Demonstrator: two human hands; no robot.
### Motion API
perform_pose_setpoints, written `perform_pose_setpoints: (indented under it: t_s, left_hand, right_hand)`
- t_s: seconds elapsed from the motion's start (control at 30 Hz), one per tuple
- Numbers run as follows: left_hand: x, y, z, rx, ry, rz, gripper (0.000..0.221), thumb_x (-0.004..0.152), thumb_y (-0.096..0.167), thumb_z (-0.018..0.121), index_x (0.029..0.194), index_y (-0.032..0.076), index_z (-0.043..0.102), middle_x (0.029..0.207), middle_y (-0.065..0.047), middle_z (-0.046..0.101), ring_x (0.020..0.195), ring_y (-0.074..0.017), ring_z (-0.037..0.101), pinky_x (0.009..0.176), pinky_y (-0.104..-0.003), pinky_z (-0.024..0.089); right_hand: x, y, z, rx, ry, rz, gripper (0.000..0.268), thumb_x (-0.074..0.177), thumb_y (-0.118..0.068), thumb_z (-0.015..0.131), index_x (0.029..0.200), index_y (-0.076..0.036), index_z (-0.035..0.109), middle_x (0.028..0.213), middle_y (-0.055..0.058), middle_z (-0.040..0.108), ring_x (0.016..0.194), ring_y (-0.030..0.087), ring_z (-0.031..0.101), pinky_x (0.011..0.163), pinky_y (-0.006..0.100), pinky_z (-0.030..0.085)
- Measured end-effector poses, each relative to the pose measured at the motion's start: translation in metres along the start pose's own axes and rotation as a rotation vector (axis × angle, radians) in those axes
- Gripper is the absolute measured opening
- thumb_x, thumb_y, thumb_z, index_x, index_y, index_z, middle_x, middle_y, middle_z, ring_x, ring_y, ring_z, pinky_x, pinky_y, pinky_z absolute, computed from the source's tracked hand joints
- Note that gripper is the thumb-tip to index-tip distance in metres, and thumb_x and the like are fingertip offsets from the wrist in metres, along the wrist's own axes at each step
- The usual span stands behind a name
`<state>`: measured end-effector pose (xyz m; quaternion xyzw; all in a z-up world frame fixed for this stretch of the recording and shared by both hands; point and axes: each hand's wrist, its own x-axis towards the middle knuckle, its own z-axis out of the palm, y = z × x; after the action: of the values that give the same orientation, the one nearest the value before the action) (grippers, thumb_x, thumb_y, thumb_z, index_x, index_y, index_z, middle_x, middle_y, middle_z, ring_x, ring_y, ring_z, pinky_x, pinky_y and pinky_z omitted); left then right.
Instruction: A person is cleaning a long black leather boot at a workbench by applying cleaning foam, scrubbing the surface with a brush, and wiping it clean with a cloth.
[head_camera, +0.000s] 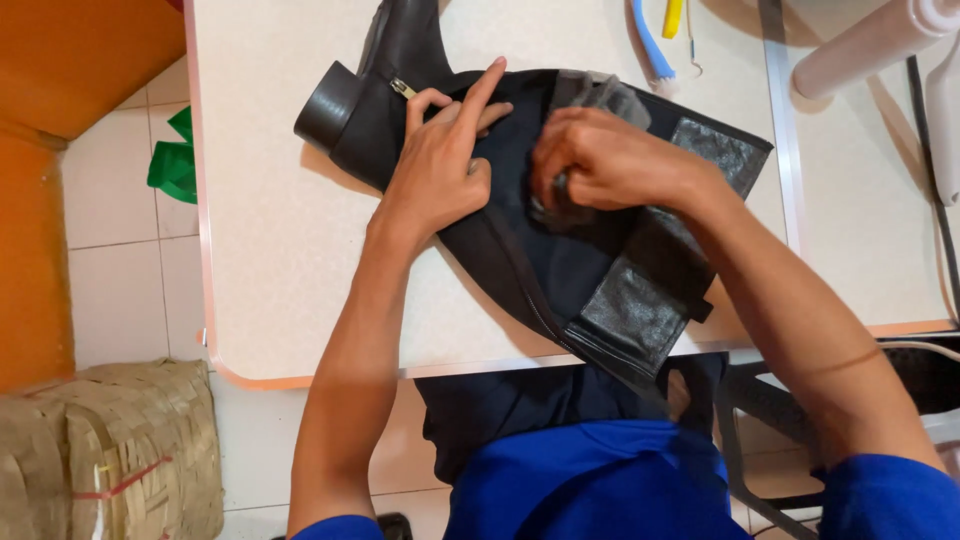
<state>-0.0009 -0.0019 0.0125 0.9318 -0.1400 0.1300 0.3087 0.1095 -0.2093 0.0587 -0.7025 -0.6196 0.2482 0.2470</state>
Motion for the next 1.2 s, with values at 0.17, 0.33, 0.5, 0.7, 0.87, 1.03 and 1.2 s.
perform_pose_setpoints:
  t_s: [0.17, 0.33, 0.5, 0.7, 0.87, 1.03, 1.2]
  left_hand:
    - [0.001, 0.001, 0.001, 0.001, 0.013, 0.014, 0.093, 0.076, -0.004, 0.044, 0.163, 0.014, 0.017, 0.138, -0.015, 0.073, 0.116, -0.0177, 0.068, 0.115, -0.037, 0.024]
    - [0.004, 0.006, -0.003, 0.017, -0.011, 0.023, 0.092, 0.076, -0.003, 0.043, 0.163, 0.015, 0.019, 0.14, -0.013, 0.072, 0.114, -0.0193, 0.065, 0.111, -0.036, 0.025]
    - [0.001, 0.004, -0.002, -0.035, -0.016, -0.024, 0.092, 0.077, -0.004, 0.043, 0.163, 0.017, 0.018, 0.14, -0.012, 0.073, 0.108, -0.0195, 0.07, 0.113, -0.038, 0.023]
    - [0.005, 0.014, -0.013, -0.051, -0.034, -0.037, 0.092, 0.071, -0.002, 0.043, 0.16, 0.015, 0.027, 0.127, -0.014, 0.078, 0.116, -0.0148, 0.068, 0.111, -0.036, 0.024]
    - [0.008, 0.028, -0.013, -0.043, -0.092, -0.013, 0.084, 0.068, -0.006, 0.041, 0.15, 0.013, 0.046, 0.104, -0.006, 0.081, 0.102, -0.0138, 0.07, 0.113, -0.042, 0.023]
    - [0.01, 0.04, -0.015, -0.096, -0.166, -0.018, 0.075, 0.064, -0.001, 0.045, 0.135, 0.012, 0.064, 0.094, -0.005, 0.082, 0.097, -0.0119, 0.073, 0.115, -0.042, 0.025]
    - [0.005, 0.062, -0.021, -0.107, -0.321, 0.005, 0.052, 0.074, 0.004, 0.045, 0.115, 0.012, 0.077, 0.045, 0.005, 0.053, 0.047, -0.0232, 0.05, 0.111, -0.037, 0.042]
  right_hand:
    - [-0.031, -0.006, -0.022, -0.071, 0.187, 0.052, 0.036, 0.06, 0.002, 0.043, 0.074, -0.004, 0.075, 0.083, 0.01, 0.074, 0.078, 0.026, 0.067, 0.086, 0.043, 0.053]
    - [-0.011, 0.009, 0.015, -0.178, 0.482, -0.016, 0.071, 0.063, 0.02, 0.036, 0.118, 0.002, 0.077, 0.12, 0.02, 0.073, 0.113, 0.035, 0.063, 0.1, 0.051, 0.042]
    - [-0.032, -0.007, 0.002, 0.077, 0.059, -0.055, 0.045, 0.057, 0.005, 0.039, 0.082, -0.003, 0.076, 0.093, 0.01, 0.077, 0.085, 0.022, 0.069, 0.107, 0.049, 0.041]
    - [-0.124, -0.05, -0.047, 0.04, 0.37, 0.033, 0.079, 0.1, -0.058, 0.024, 0.081, 0.003, 0.071, 0.091, 0.014, 0.074, 0.1, 0.031, 0.071, 0.108, 0.051, 0.047]
    - [-0.21, -0.019, -0.004, -0.142, 0.698, 0.268, 0.059, 0.086, -0.018, 0.032, 0.112, 0.019, 0.07, 0.124, 0.036, 0.068, 0.122, 0.048, 0.065, 0.113, 0.055, 0.049]
    - [-0.247, -0.009, 0.026, -0.141, 0.635, 0.462, 0.056, 0.074, 0.011, 0.048, 0.124, 0.005, 0.073, 0.137, 0.026, 0.067, 0.131, 0.038, 0.062, 0.12, 0.048, 0.047]
    - [-0.283, -0.006, 0.048, -0.198, 0.89, 0.319, 0.049, 0.107, -0.009, 0.049, 0.147, 0.02, 0.053, 0.157, 0.042, 0.045, 0.149, 0.054, 0.043, 0.123, 0.06, 0.04]
